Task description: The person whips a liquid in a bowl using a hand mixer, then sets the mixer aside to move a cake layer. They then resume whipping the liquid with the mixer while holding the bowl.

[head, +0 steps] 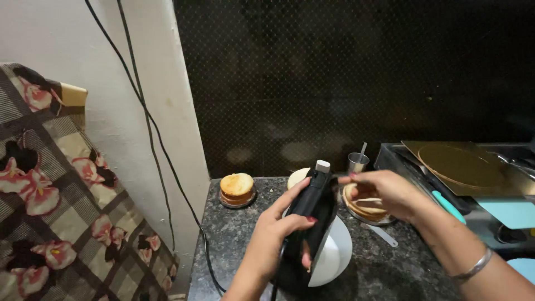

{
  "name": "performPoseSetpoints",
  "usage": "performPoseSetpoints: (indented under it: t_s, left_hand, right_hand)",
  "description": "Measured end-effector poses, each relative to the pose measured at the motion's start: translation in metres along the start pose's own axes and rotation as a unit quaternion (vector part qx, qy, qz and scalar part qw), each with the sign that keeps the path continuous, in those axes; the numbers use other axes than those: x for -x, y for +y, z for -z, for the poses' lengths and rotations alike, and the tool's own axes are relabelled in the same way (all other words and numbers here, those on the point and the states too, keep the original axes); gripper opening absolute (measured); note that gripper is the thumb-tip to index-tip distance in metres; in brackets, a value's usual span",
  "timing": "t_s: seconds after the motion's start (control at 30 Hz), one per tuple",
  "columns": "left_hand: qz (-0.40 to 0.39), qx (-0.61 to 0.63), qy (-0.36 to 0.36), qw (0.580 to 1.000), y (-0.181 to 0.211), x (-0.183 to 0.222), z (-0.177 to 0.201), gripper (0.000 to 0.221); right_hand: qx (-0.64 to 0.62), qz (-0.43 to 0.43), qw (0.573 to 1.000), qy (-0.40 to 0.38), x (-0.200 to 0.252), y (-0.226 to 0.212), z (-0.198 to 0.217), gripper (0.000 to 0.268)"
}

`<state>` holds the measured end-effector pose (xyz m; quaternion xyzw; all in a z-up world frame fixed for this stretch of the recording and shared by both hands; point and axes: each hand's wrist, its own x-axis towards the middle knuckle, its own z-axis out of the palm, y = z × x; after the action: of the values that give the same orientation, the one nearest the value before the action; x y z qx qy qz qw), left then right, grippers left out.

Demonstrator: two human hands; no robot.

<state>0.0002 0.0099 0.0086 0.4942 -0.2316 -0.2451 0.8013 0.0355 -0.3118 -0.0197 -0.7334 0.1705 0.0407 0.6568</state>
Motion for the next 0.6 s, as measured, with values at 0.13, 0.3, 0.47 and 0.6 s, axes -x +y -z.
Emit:
performPoseSetpoints:
  t_s: [0.13, 0.3, 0.47, 0.6]
  left_hand:
    - [-0.028, -0.025, -0.003, 0.999, 0.001, -0.011, 0.014, 0.068]
    - [-0.029, 0.01, -0.031, 0.999, -0.002, -0.041, 0.033, 0.066]
    - [-0.031, -0.015, -0.042, 0.999, -0.014, -0.037, 0.026, 0.068]
    - [-0.035, -0.03, -0.039, 0.998, -0.01, -0.022, 0.029, 0.067]
  right_hand:
    - [0.115, 0.034, 0.983, 0.138, -0.086, 0.114, 0.054, 0.033]
    - [0.365, 0.132, 0.916, 0.101, -0.158, 0.274, 0.105, 0.039]
    - [0.501, 0.149, 0.85, 0.071, -0.106, 0.299, 0.068, 0.056]
    - [0.568, 0.067, 0.817, 0.066, -0.082, 0.281, 0.04, 0.07]
